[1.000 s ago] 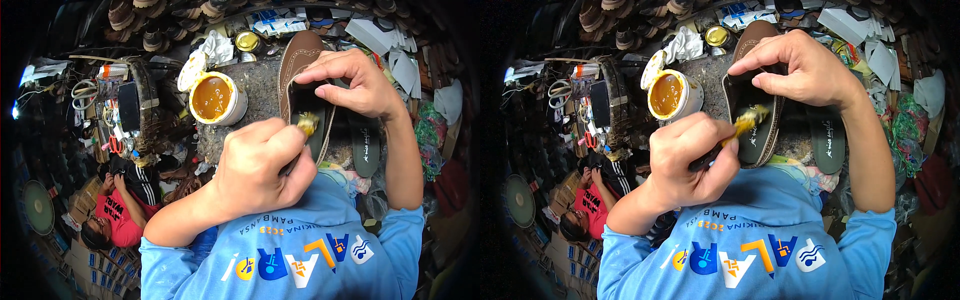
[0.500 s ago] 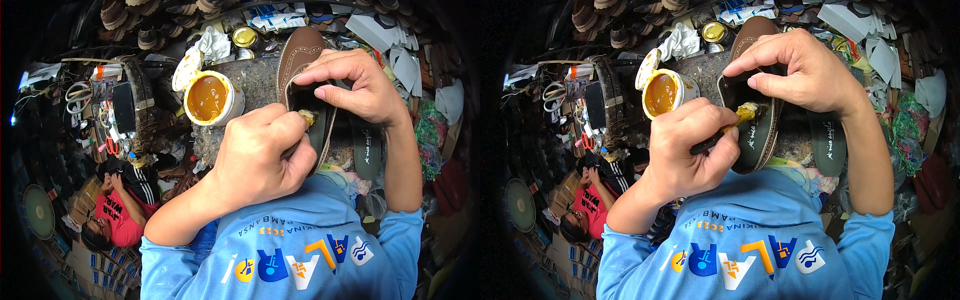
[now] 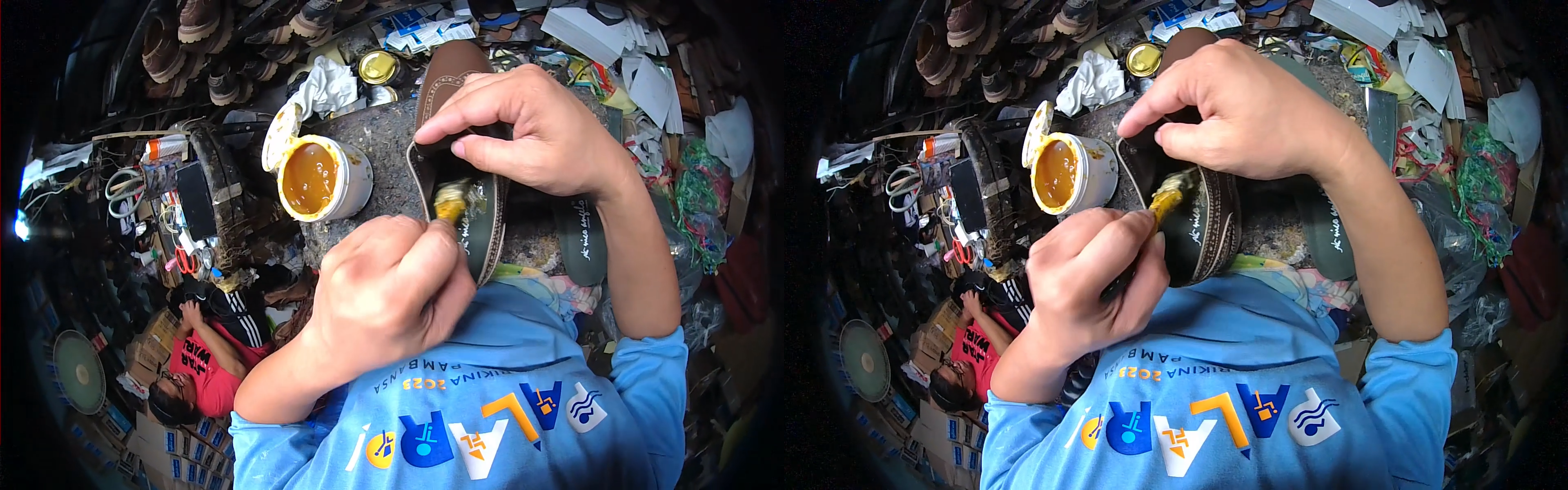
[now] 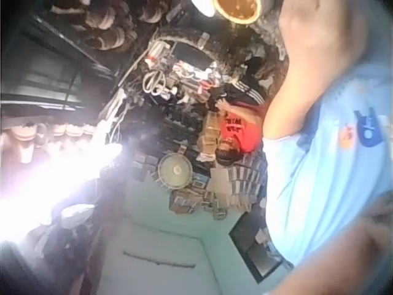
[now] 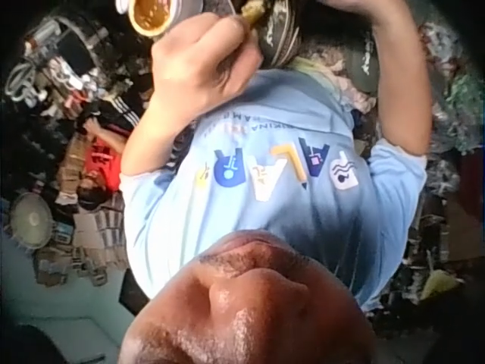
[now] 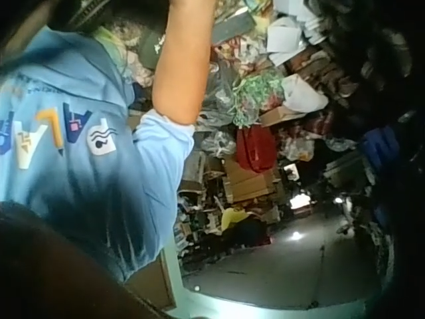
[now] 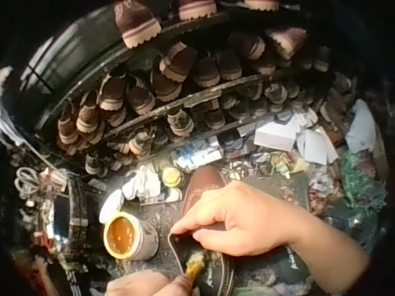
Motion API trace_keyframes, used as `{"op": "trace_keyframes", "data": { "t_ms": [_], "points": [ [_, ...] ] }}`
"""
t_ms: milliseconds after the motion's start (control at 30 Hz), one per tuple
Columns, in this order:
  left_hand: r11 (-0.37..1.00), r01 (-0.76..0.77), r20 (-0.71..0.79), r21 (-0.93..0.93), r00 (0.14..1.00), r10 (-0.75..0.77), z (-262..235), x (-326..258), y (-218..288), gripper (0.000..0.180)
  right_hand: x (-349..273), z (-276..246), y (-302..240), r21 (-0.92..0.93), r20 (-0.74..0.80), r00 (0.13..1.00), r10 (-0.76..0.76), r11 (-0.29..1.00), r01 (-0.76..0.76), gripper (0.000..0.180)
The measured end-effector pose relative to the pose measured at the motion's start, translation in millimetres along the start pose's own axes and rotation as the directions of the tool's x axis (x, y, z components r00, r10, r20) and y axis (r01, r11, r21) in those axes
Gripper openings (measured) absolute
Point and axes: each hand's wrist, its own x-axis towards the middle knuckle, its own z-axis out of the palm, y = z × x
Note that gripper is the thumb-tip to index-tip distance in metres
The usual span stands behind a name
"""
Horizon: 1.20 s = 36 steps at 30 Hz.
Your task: Applying adhesive to the interior of a shoe and inserting a lining component.
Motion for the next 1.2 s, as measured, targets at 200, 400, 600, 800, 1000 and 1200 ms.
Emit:
{"op": "trace_keyframes", "data": {
  "t_ms": [200, 400, 600, 800, 1000, 1200],
  "points": [
    [1.000, 0.029, 0.049, -0.006, 0.998, -0.029, -3.5, -2.4, 15.1, 0.018, -0.7, -0.7, -2.8, 0.003, 0.011, 0.999, 0.045, 0.999, -0.045, 0.034],
    [0.993, 0.109, 0.122, -0.037, 0.987, -0.104, -6.9, -7.9, 20.3, 0.014, -1.1, -1.1, -3.1, 0.004, 0.046, 0.995, 0.087, 0.996, -0.087, 0.034],
    [0.994, 0.105, 0.039, 0.008, 0.994, -0.106, 0.8, -0.8, 11.1, 0.010, -2.9, -5.4, -5.2, 0.030, 0.040, 0.997, 0.066, 0.997, -0.067, 0.031],
    [0.978, 0.158, 0.113, -0.135, 0.983, -0.144, -16.7, -5.4, 19.8, 0.008, -4.8, -5.1, -4.0, 0.054, 0.067, 0.997, 0.045, 0.997, -0.048, 0.030],
    [0.916, 0.271, 0.128, -0.295, 0.961, -0.244, -4.6, -11.6, 14.8, 0.014, -6.2, -8.7, -3.8, 0.058, 0.109, 0.994, 0.012, 0.998, -0.018, 0.028],
    [0.962, 0.134, 0.015, -0.240, 0.991, -0.134, -12.8, 4.1, -16.7, 0.006, -8.6, -9.8, -8.1, 0.071, 0.090, 0.996, 0.010, 0.997, -0.017, 0.027]
  ]
}}
